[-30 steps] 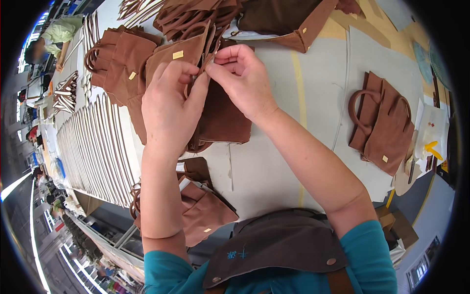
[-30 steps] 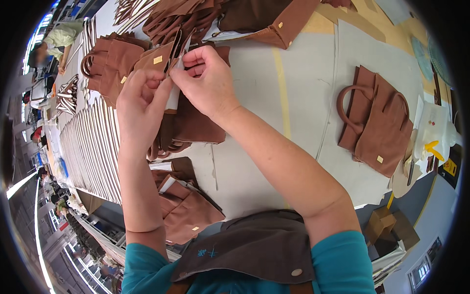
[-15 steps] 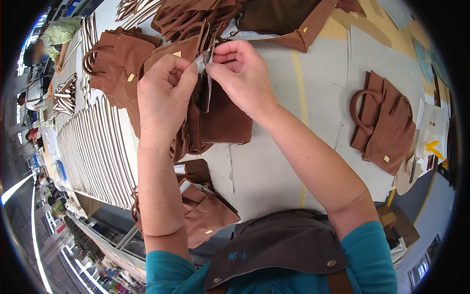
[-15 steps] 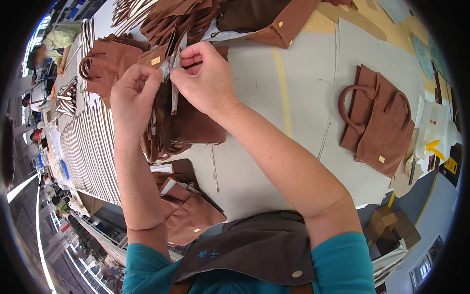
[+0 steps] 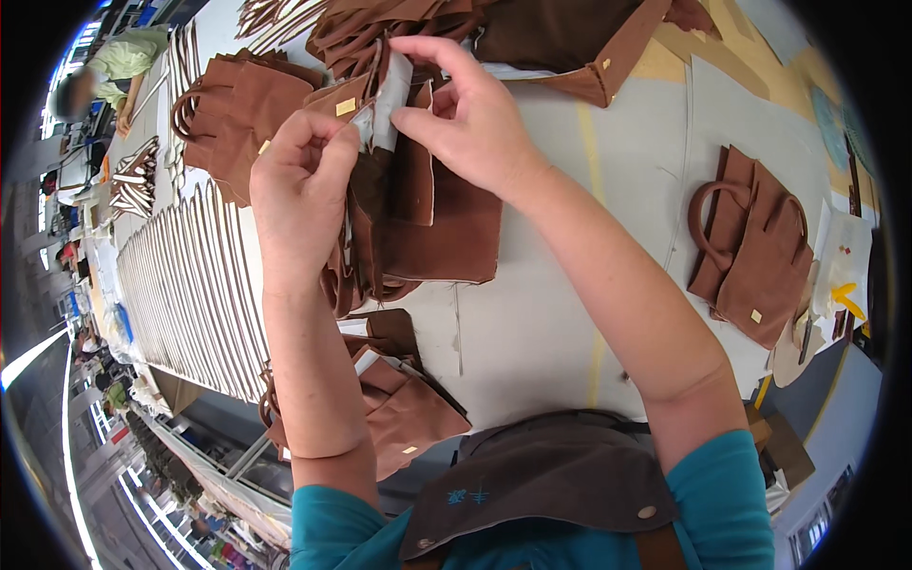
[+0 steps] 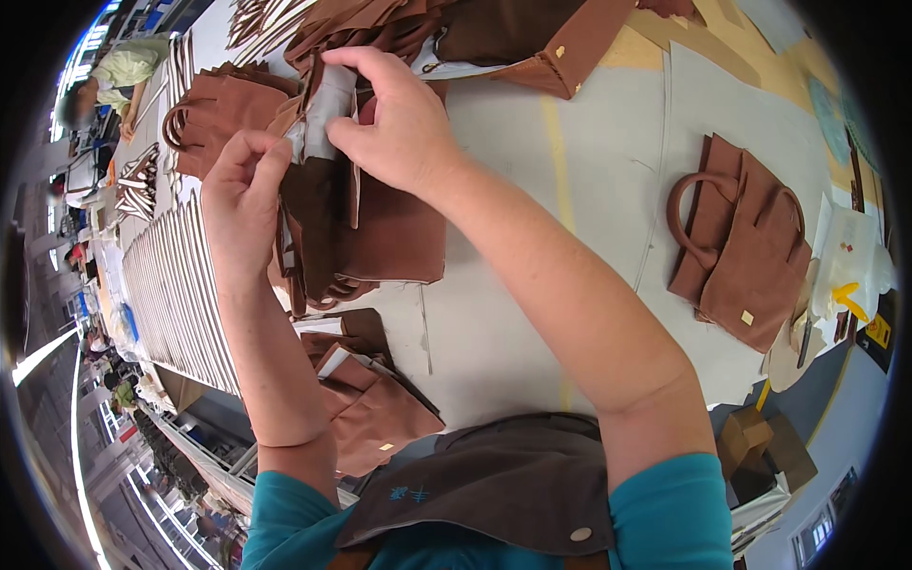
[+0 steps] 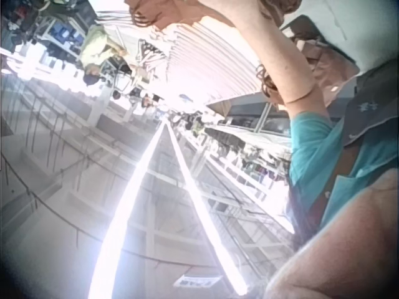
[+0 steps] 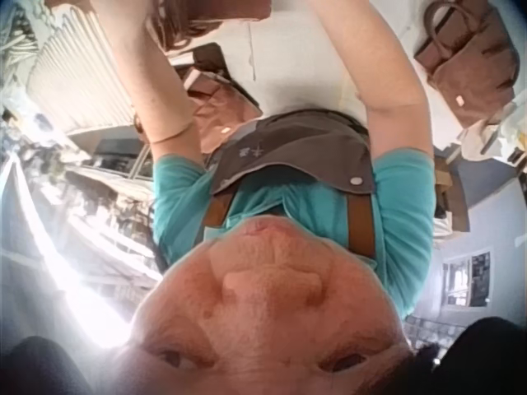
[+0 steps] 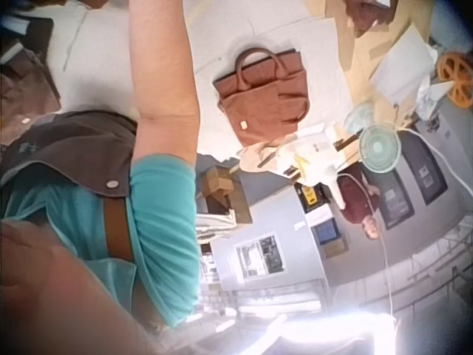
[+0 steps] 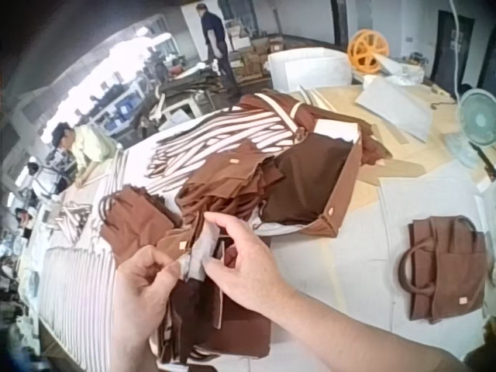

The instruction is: The person assembles brown handbags on a workbench. They insert white cardboard stiffeners into the bags, fold the flaps, and arrange the handles. The person stacks the finished bags into a pile and continues the process with new units.

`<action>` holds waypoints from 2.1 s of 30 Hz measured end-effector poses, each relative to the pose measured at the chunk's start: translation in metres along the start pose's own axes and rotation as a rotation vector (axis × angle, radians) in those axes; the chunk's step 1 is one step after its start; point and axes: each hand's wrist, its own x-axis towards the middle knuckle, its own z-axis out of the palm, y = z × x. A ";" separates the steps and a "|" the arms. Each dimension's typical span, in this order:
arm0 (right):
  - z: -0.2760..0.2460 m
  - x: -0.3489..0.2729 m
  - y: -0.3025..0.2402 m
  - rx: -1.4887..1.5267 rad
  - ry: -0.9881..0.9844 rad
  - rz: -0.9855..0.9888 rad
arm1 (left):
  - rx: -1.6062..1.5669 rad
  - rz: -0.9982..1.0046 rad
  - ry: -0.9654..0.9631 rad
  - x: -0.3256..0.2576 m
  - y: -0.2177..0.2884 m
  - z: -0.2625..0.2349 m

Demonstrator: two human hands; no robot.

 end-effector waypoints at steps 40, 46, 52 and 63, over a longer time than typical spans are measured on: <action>-0.038 -0.091 0.021 0.400 0.092 0.432 | -0.426 0.062 0.041 -0.015 -0.021 -0.029; -0.017 -0.071 0.006 0.466 0.067 0.257 | -0.481 0.031 0.058 -0.019 -0.025 -0.037; 0.014 -0.062 -0.020 0.452 0.053 0.126 | -0.279 0.053 0.096 -0.032 0.000 -0.044; 0.045 -0.047 -0.045 0.082 0.028 -0.079 | -0.017 -0.016 -0.013 -0.054 0.030 -0.048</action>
